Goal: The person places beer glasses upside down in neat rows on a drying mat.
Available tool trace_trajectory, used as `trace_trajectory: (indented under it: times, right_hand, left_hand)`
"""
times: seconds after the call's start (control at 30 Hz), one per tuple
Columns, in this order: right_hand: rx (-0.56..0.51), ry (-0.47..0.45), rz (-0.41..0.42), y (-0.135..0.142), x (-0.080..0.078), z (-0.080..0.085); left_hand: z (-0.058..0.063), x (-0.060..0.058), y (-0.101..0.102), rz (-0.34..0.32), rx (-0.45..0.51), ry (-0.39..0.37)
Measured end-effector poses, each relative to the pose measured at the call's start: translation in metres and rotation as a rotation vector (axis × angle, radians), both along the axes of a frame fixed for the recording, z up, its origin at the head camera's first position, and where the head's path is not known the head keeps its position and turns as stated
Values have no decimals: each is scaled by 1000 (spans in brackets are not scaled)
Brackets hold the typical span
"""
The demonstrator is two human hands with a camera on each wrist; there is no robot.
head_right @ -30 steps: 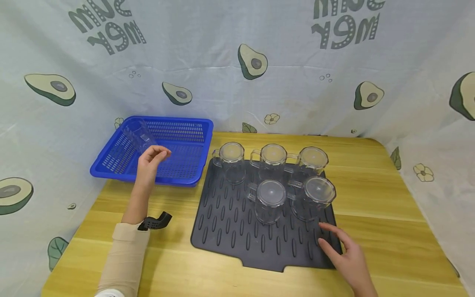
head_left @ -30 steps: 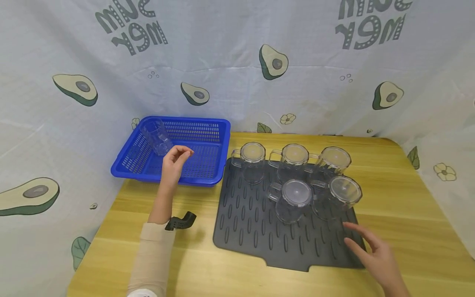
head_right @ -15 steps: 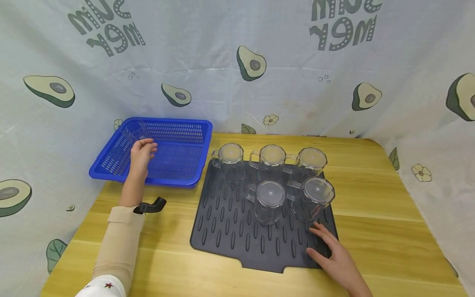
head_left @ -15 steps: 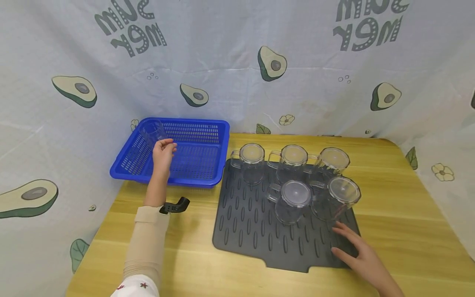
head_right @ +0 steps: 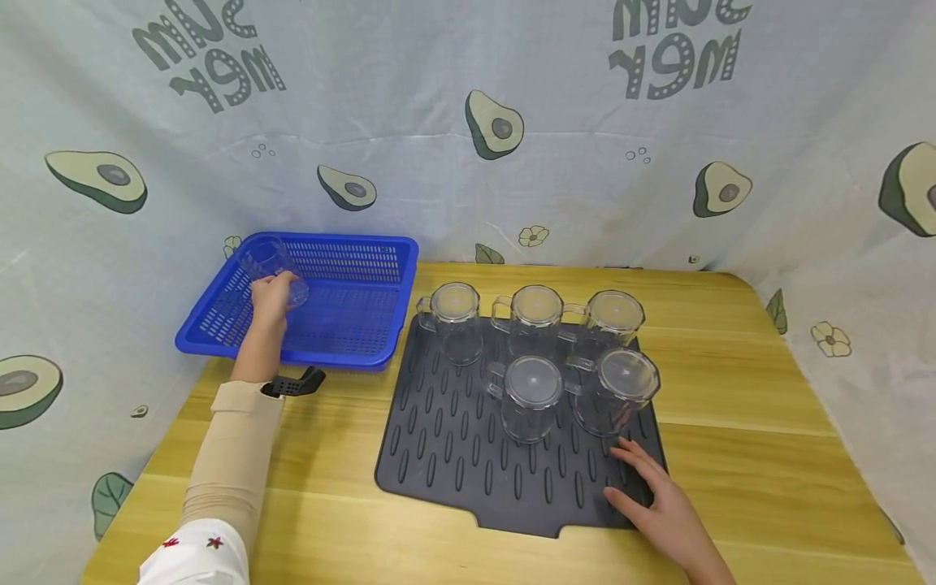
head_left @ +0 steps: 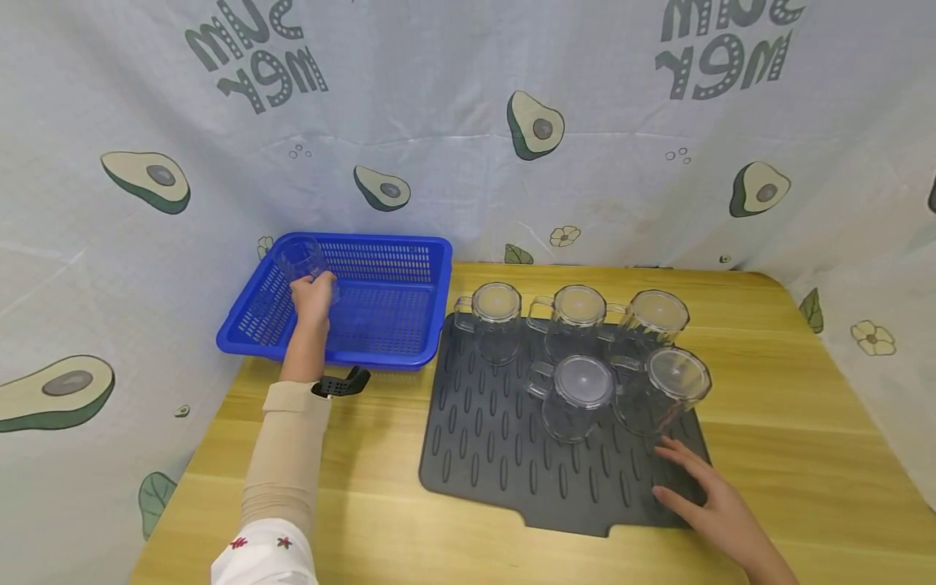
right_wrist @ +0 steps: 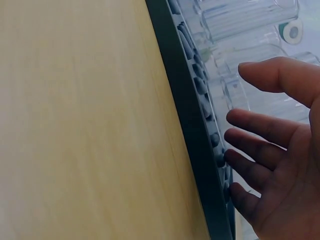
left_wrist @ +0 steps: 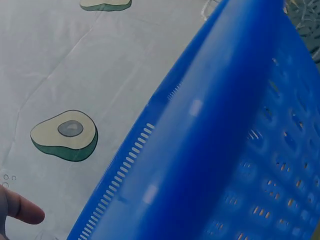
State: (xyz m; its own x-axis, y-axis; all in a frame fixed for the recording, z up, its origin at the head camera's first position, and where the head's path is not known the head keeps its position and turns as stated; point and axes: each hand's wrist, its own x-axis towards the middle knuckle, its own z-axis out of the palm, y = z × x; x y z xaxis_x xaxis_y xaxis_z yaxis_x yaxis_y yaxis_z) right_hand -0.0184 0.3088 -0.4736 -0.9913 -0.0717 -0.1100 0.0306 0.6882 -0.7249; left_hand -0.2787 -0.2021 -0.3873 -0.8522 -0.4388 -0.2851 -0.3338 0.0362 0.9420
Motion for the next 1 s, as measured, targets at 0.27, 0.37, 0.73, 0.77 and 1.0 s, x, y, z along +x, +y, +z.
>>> trace_trajectory:
  times: [0.27, 0.37, 0.73, 0.77, 1.0]
  right_hand:
    - [-1, 1, -3, 0, 1, 0]
    - [1, -3, -7, -1, 1, 0]
    - [4, -37, -20, -2, 1, -1]
    - [6, -40, -20, -2, 1, -1]
    - [-10, -35, -23, -1, 1, 0]
  left_hand:
    - [-6, -7, -9, -49, 42, -10]
    - [-8, -8, -12, -76, 63, -18]
    - [-8, -8, -14, -98, 114, -4]
    - [-8, -7, -13, -70, 109, 15]
    - [-8, -1, -8, 138, 6, 178]
